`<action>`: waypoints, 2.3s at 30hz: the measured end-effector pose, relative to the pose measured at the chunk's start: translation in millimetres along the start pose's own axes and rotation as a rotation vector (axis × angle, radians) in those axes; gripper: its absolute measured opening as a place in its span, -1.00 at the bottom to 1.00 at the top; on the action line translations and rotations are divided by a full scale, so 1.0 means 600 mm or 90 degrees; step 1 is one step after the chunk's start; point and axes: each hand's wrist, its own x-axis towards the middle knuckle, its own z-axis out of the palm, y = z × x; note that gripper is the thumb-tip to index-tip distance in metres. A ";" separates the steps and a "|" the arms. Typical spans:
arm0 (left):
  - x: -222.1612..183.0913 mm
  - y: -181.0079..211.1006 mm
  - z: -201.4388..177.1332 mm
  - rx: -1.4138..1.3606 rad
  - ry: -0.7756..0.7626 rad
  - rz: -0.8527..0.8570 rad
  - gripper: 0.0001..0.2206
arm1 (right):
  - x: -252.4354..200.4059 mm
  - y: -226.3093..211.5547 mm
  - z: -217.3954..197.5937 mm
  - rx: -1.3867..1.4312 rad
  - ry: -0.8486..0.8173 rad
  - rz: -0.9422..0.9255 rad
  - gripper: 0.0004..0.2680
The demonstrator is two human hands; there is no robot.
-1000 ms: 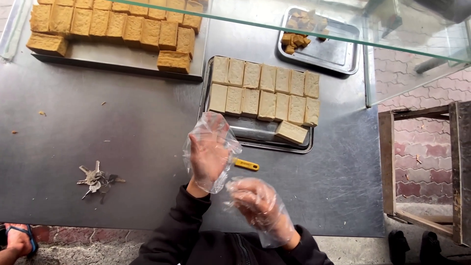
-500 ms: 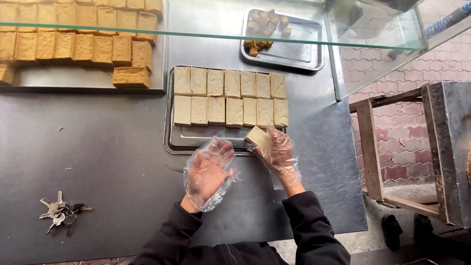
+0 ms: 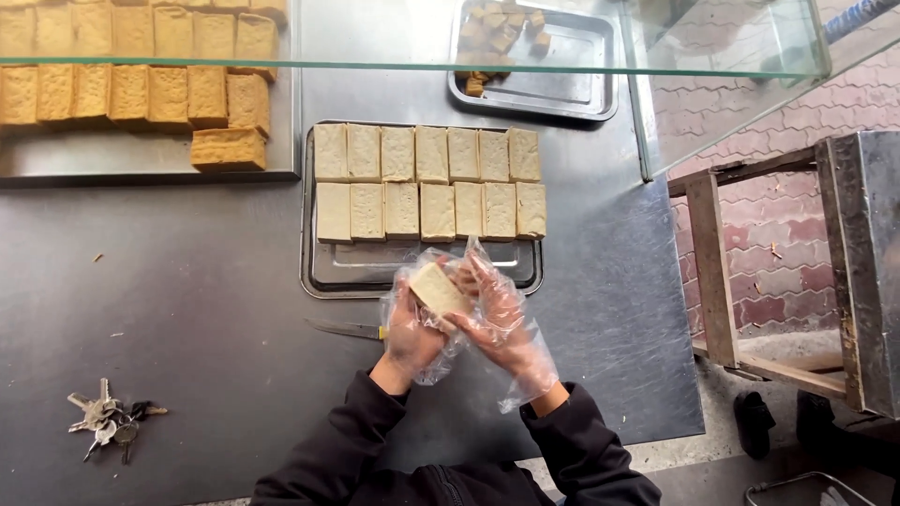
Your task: Trimming stems from small eggplants and packaging food blocks for a customer at a food stall.
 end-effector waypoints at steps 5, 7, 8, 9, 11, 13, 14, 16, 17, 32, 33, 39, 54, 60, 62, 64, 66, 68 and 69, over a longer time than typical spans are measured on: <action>-0.004 0.011 0.020 -0.023 0.032 -0.018 -0.23 | 0.081 0.105 -0.086 -0.315 0.212 0.085 -0.45; -0.004 0.016 0.031 -0.050 0.035 -0.038 -0.18 | 0.121 0.224 -0.106 -0.361 0.168 0.355 -0.50; 0.001 0.014 0.030 -0.050 0.032 -0.036 -0.18 | 0.129 0.255 -0.094 -0.362 0.169 0.351 -0.50; 0.006 0.012 0.028 -0.069 -0.005 -0.048 -0.18 | 0.137 0.285 -0.082 -0.352 0.186 0.275 -0.53; 0.017 0.012 0.024 -0.087 -0.043 -0.056 -0.17 | 0.144 0.314 -0.067 -0.340 0.200 0.196 -0.55; 0.028 0.012 0.021 -0.130 -0.070 -0.094 -0.16 | 0.139 0.310 -0.066 -0.060 0.287 0.108 -0.58; 0.034 0.014 0.023 -0.132 -0.069 -0.094 -0.16 | 0.136 0.343 -0.071 -0.060 0.286 0.108 -0.58; 0.041 0.017 0.023 -0.142 -0.089 -0.116 -0.15 | 0.122 0.409 -0.078 0.310 0.301 0.090 -0.42; 0.043 0.017 0.017 -0.143 -0.085 -0.117 -0.15 | 0.109 0.350 -0.086 0.310 0.302 0.095 -0.42; -0.005 0.063 0.042 -0.067 0.113 -0.106 -0.11 | 0.054 0.052 -0.023 -0.169 -0.095 -0.048 -0.67; -0.011 0.072 0.075 -0.087 0.099 -0.097 -0.12 | 0.072 0.068 -0.030 -0.196 0.024 -0.022 -0.63; -0.041 0.101 0.128 -0.211 -0.092 -0.096 -0.33 | 0.132 0.266 0.015 -0.346 0.207 0.115 -0.56; 0.004 0.077 -0.052 -0.057 0.105 -0.059 -0.13 | 0.043 0.032 0.059 0.611 0.125 0.237 -0.49; 0.000 0.073 -0.117 -0.054 0.103 -0.048 -0.19 | 0.004 -0.056 0.107 -0.010 -0.080 0.157 -0.56; -0.015 0.080 -0.094 -0.044 0.092 -0.051 -0.16 | 0.010 -0.053 0.103 -0.255 -0.153 0.110 -0.58; -0.037 0.099 -0.033 -0.093 0.086 -0.067 -0.11 | 0.018 -0.015 0.099 -0.323 -0.057 0.003 -0.66; -0.047 0.113 -0.031 -0.071 0.087 -0.069 -0.10 | 0.062 0.008 0.062 -0.302 0.072 0.017 -0.61; -0.056 0.123 -0.019 -0.051 0.089 -0.068 -0.08 | 0.104 0.116 0.046 -0.278 0.197 0.028 -0.57; -0.059 0.126 -0.008 -0.078 0.086 -0.065 -0.09 | 0.116 0.207 0.049 -0.376 0.209 0.054 -0.60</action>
